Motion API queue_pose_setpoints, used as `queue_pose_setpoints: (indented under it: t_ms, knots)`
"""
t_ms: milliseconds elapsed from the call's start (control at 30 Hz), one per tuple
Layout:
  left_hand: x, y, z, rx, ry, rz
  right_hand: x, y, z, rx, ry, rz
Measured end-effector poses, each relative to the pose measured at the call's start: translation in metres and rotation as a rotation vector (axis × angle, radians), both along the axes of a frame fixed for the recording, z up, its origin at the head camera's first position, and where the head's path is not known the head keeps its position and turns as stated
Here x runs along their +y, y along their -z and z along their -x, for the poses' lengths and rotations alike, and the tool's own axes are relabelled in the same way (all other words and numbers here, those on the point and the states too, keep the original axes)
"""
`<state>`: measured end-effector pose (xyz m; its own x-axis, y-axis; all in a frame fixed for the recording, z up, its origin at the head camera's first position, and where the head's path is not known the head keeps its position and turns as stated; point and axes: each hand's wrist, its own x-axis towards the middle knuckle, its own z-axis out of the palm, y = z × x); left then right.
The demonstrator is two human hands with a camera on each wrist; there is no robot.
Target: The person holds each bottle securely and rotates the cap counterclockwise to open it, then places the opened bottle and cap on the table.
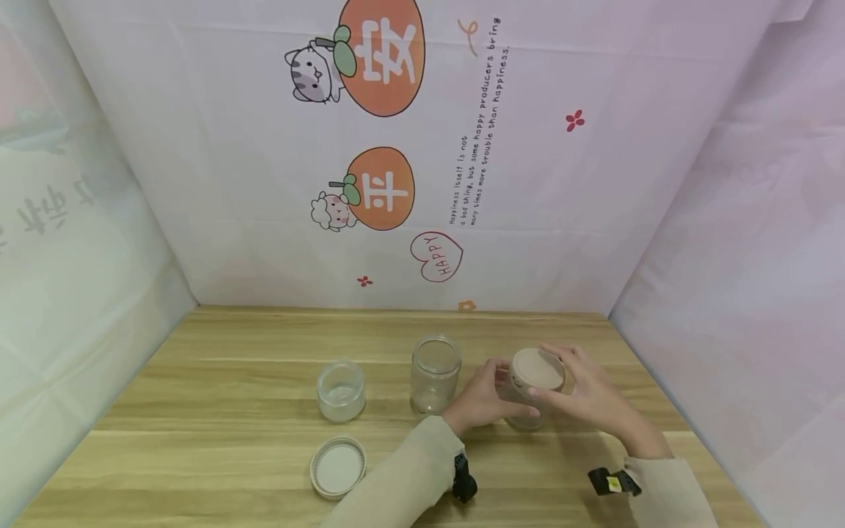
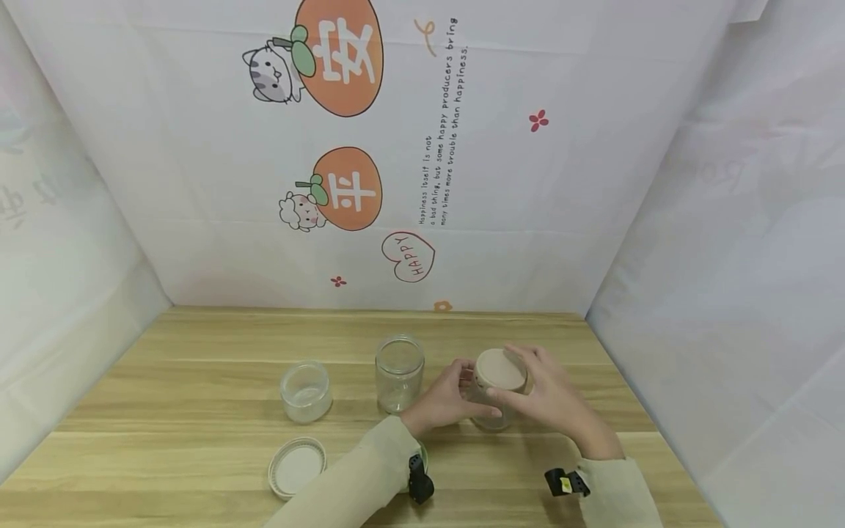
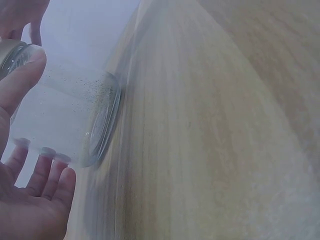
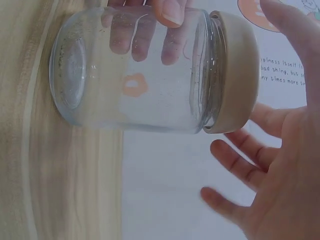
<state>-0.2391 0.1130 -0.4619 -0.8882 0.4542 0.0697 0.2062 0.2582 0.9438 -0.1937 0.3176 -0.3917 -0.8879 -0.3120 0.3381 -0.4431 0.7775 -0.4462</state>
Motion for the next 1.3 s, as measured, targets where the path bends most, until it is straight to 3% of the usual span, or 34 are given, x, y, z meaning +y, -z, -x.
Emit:
queue_pose_setpoints:
  t_ms: [367, 700, 967, 1300]
  knots:
    - [0.001, 0.003, 0.002, 0.004, -0.007, -0.008, -0.002, -0.001, 0.000, 0.025, 0.109, -0.117]
    - [0.001, 0.004, 0.002, 0.003, -0.003, -0.007, -0.003, -0.002, 0.001, 0.017, 0.117, -0.125]
    - [0.001, 0.007, 0.003, 0.002, 0.006, -0.025, 0.002, -0.003, 0.002, 0.000, 0.051, -0.068]
    - [0.001, 0.005, 0.003, -0.004, 0.008, -0.023, 0.015, 0.000, 0.004, -0.003, -0.110, 0.024]
